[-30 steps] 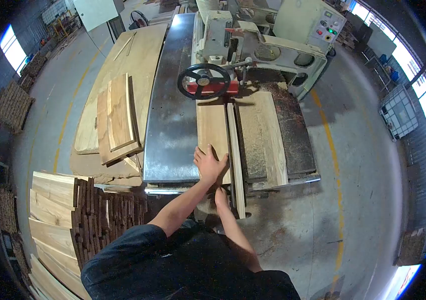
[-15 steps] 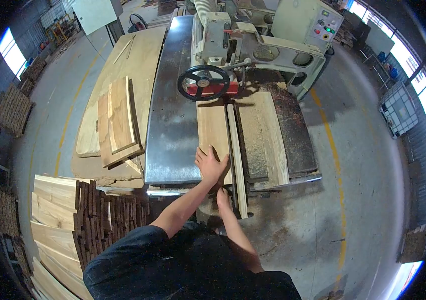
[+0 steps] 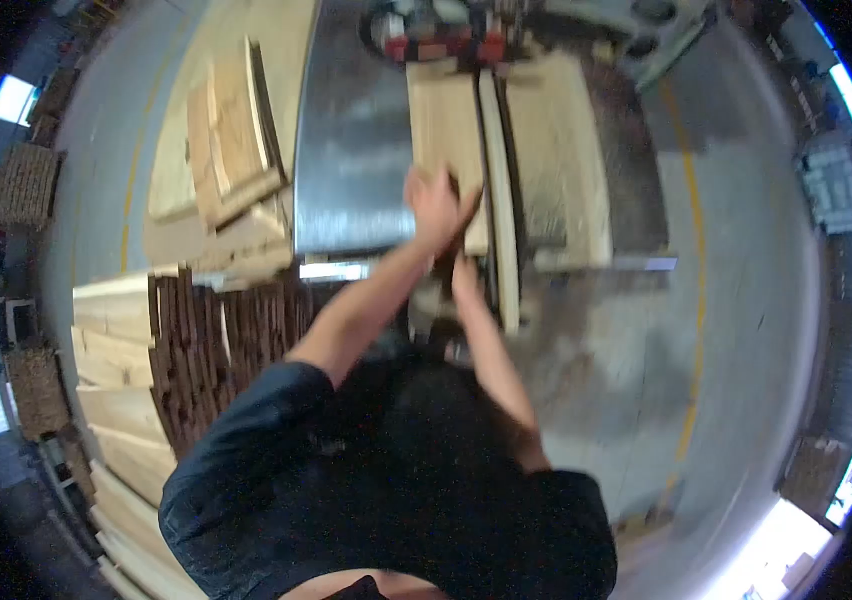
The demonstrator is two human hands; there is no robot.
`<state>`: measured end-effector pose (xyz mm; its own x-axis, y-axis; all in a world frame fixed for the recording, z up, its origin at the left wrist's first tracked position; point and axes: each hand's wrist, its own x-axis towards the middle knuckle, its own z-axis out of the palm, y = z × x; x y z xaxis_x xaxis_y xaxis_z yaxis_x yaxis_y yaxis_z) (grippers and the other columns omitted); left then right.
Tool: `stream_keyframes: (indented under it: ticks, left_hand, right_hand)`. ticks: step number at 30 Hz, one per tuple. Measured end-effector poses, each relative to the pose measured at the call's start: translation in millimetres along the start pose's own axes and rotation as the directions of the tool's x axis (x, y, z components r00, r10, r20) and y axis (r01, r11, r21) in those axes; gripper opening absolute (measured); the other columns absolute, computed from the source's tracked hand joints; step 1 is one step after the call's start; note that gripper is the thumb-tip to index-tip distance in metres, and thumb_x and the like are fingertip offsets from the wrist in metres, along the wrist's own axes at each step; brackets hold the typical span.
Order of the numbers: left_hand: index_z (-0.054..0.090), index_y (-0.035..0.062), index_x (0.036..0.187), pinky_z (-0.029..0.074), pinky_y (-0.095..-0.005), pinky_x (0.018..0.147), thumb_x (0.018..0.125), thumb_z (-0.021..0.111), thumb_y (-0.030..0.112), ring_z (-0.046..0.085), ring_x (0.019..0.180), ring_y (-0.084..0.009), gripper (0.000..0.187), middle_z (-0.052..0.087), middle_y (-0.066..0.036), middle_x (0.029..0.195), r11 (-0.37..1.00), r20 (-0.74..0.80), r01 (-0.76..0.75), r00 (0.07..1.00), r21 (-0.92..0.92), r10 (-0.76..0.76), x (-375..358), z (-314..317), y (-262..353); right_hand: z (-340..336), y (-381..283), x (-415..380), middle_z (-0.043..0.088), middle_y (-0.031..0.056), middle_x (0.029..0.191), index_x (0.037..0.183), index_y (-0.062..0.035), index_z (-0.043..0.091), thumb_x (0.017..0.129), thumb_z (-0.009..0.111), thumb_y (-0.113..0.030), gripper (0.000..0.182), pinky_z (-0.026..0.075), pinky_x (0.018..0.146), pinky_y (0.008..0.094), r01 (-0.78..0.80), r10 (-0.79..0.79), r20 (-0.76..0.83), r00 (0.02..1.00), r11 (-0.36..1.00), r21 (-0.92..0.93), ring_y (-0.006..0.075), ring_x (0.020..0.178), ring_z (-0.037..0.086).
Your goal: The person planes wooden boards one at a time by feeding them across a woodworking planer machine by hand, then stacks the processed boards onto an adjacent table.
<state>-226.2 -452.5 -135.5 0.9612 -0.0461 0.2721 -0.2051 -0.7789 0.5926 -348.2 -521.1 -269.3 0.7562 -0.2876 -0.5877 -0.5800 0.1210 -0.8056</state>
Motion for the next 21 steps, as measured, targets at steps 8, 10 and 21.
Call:
stream_keyframes:
  ticks: [8, 10, 21]
  left_hand:
    - [0.064, 0.0214, 0.127, 0.036, -0.0506, 0.091, 0.082, 0.061, 0.065, 0.045, 0.105, -0.0424, 0.063, 0.048, -0.027, 0.114, 0.948, 0.008, -0.252, 0.967, 0.194, 0.256, 16.6, 0.1, -39.8]
    - [0.065, 0.0214, 0.125, 0.036, -0.0510, 0.091, 0.080, 0.064, 0.063, 0.045, 0.106, -0.0421, 0.062, 0.049, -0.027, 0.115, 0.950, -0.042, -0.257, 0.962, 0.177, 0.268, 17.0, 0.4, -42.6]
    - [0.066, 0.0225, 0.125, 0.035, -0.0513, 0.095, 0.079, 0.065, 0.066, 0.043, 0.112, -0.0418, 0.064, 0.048, -0.027, 0.119, 0.961, -0.061, -0.243, 0.966, 0.129, 0.253, 15.4, 2.4, -47.1]
  right_hand:
    - [-4.8, -89.1, -65.9, 0.066, 0.0014, 0.093, 0.109, -0.0060, 0.063, 0.102, 0.040, -0.055, 0.054, 0.044, 0.068, 0.0262, -0.208, 0.162, 0.270, 0.949, 0.966, 0.151, 0.0115, 0.077, 0.058]
    - [-5.4, -88.1, -65.0, 0.066, 0.0018, 0.095, 0.110, -0.0060, 0.062, 0.103, 0.039, -0.054, 0.053, 0.044, 0.072, 0.0267, -0.196, 0.144, 0.287, 0.947, 0.968, 0.159, 0.0118, 0.081, 0.059]
    - [-5.9, -86.6, -65.1, 0.065, 0.0004, 0.097, 0.112, -0.0060, 0.063, 0.103, 0.037, -0.055, 0.056, 0.044, 0.069, 0.0258, -0.178, 0.138, 0.266, 0.954, 0.975, 0.131, 0.0103, 0.083, 0.060]
